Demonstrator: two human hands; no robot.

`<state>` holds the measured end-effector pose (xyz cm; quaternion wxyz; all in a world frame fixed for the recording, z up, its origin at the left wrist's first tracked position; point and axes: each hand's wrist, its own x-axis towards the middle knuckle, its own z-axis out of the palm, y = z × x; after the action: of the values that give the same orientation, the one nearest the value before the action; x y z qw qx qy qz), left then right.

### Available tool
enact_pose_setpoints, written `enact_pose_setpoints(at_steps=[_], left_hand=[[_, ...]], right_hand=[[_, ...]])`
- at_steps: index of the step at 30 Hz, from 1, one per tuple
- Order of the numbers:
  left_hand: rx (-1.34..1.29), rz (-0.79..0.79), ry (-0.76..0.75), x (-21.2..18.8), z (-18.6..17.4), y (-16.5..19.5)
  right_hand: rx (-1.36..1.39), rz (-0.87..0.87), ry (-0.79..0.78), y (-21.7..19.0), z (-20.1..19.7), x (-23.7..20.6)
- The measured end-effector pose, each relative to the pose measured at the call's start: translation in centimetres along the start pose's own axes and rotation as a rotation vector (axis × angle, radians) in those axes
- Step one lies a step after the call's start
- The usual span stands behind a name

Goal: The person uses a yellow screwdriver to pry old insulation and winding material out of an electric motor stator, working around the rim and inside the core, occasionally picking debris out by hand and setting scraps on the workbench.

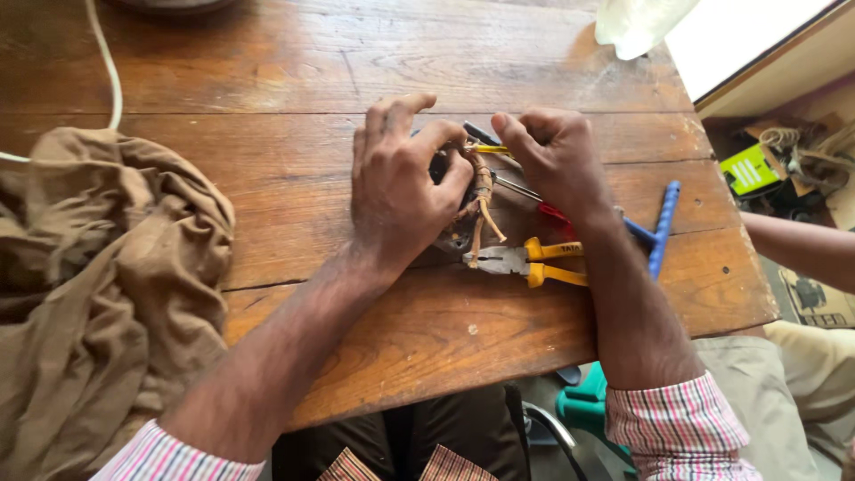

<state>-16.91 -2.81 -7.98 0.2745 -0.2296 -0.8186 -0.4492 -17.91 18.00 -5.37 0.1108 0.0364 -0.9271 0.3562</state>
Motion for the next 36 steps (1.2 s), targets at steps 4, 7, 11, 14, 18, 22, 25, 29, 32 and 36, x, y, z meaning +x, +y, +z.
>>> enact_pose_setpoints(at_steps=[4,7,11,14,18,22,25,29,32,36], left_hand=[[-0.038,-0.018,-0.024,-0.8,2.3,-1.1],[-0.025,-0.017,-0.083,-0.8,3.1,-1.0],[-0.027,-0.002,-0.064,-0.4,2.3,-0.2],[-0.047,0.024,-0.056,0.0,0.8,0.1],[-0.085,0.003,-0.083,0.4,-1.5,0.1],[-0.108,-0.049,-0.098,0.5,-3.0,0.2],[-0.103,-0.049,-0.092,0.6,-3.2,0.3],[-0.067,-0.046,-0.14,0.6,-3.4,0.0],[-0.015,-0.016,-0.192,0.7,-3.8,-0.4],[0.024,0.007,-0.243,1.1,-3.8,-0.1]], right_hand=[[-0.189,-0.087,0.18,3.6,0.6,-0.5],[-0.26,-0.309,0.262,4.2,0.1,-0.9],[-0.199,-0.207,0.219,2.1,-0.5,-1.3],[-0.165,-0.166,0.208,-0.1,-0.9,-1.8],[-0.104,-0.188,0.191,-2.5,-1.1,-2.3],[-0.119,-0.181,0.162,-3.7,-0.8,-2.5],[-0.12,-0.102,0.141,-4.0,-0.4,-2.6],[-0.146,-0.046,0.113,-3.9,-0.2,-2.6],[-0.089,0.054,0.052,-3.5,-0.1,-2.4],[-0.056,0.06,0.062,-2.9,-0.1,-2.2]])
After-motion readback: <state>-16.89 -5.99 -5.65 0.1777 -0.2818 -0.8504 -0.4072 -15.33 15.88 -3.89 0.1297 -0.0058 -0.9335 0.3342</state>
